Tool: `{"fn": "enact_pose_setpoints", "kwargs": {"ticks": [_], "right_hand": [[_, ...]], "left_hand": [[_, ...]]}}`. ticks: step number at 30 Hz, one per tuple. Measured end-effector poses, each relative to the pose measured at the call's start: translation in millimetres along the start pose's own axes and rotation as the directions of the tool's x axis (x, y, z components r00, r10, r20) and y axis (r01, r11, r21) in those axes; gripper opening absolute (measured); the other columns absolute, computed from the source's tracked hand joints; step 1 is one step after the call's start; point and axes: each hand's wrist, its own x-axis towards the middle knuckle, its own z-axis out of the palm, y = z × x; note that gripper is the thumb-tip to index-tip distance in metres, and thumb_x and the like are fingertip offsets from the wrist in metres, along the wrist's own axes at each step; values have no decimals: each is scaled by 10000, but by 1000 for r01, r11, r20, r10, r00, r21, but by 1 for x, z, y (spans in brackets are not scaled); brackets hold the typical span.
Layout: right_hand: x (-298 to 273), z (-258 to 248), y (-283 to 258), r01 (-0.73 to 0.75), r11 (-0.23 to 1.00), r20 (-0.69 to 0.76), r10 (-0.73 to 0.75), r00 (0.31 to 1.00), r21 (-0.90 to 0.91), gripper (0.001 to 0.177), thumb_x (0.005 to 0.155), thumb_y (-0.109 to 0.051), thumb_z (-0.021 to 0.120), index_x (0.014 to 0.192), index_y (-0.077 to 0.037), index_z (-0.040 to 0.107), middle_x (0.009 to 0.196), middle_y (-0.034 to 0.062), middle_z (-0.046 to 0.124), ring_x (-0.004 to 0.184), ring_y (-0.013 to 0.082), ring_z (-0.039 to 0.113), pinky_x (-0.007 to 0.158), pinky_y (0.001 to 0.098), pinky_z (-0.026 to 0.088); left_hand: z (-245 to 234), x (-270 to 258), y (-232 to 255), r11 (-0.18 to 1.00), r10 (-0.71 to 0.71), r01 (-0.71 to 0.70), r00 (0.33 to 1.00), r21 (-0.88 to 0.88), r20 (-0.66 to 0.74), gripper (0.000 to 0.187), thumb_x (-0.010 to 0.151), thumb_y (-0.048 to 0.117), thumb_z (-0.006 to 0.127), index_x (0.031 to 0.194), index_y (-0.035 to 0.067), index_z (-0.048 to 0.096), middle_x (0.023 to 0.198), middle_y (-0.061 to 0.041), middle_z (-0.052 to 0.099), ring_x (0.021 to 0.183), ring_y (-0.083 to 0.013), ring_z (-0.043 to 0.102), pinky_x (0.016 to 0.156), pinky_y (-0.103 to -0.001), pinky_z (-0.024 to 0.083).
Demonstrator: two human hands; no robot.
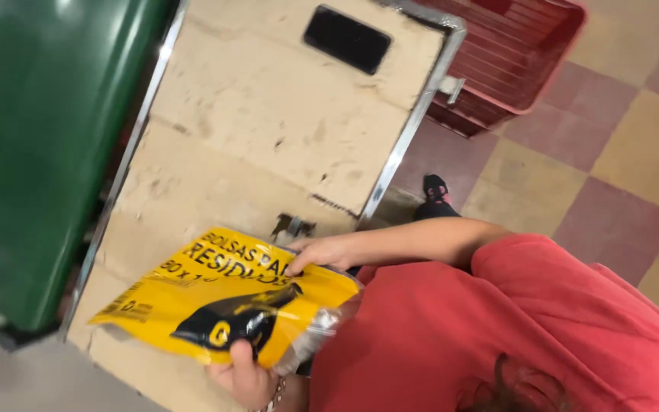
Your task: Folding black plastic bags and inserting them into yellow packaging sleeves
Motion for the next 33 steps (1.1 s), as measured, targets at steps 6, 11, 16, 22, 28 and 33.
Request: {"fn": "enact_pose_setpoints", "kwargs": {"ticks": [6, 11, 16, 22, 28, 33], "right_hand": [[-167, 47, -119, 537, 835, -5, -541, 841, 122, 879, 901, -26, 731, 1631, -126, 252, 1528, 288, 461, 1334, 427, 537, 1094, 568, 502], [-333, 53, -190, 849, 479, -263, -868, 420, -225, 680, 808, -126, 847, 1392, 25, 533, 1340, 222, 652, 1143, 337, 692, 988, 473, 607], [-446, -25, -217, 845, 276, -510, -860, 4, -459, 558, 774, -80, 808, 1285, 0, 597, 1256, 193, 716, 1053, 298, 744, 938, 426, 643], [-505, -233, -220, 655, 431, -764, -519, -383, -621, 518, 897, 54, 548, 1367, -145, 459, 1362, 93, 671, 1183, 274, 702, 978, 416, 625], [-527, -415, -182, 678, 594, -873, -91, -479, -434, 420, 813, 93, 588, 1195, -82, 579, 1060, 87, 728, 884, 262, 755, 769, 458, 676], [-500, -466, -183, 705, 676, -886, 173, -431, -212, 413, 792, 80, 659, 1178, -66, 628, 1023, 105, 751, 811, 271, 783, 660, 494, 668]], "left_hand": [[75, -9, -23, 937, 108, 59, 887, -344, 448, 1043, 830, 306, 869, 1638, 7, 282, 1574, -245, 449, 1422, -383, 496, 1267, -568, 388], [181, 8, -43, 962, 128, -255, 731, 94, 670, 223, 776, 182, 794, 902, 30, 691, 735, -15, 573, 694, -121, 534, 662, -310, 479], [274, -4, -35, 958, -76, -201, 505, 203, 860, 79, 874, -19, 681, 832, 47, 671, 595, -2, 494, 518, -83, 399, 509, -237, 372], [283, -10, -82, 964, -224, 22, 609, 266, 761, 94, 943, 8, 613, 890, 62, 670, 619, -20, 610, 524, -73, 562, 446, -185, 447], [291, -24, -103, 897, -349, 95, 750, 431, 562, 94, 984, 114, 627, 922, 45, 645, 609, -38, 578, 535, -106, 519, 510, -232, 448], [303, -38, -106, 829, -429, 181, 812, 529, 396, 76, 958, 104, 659, 892, 69, 658, 591, -36, 570, 523, -97, 491, 494, -223, 409]]}}
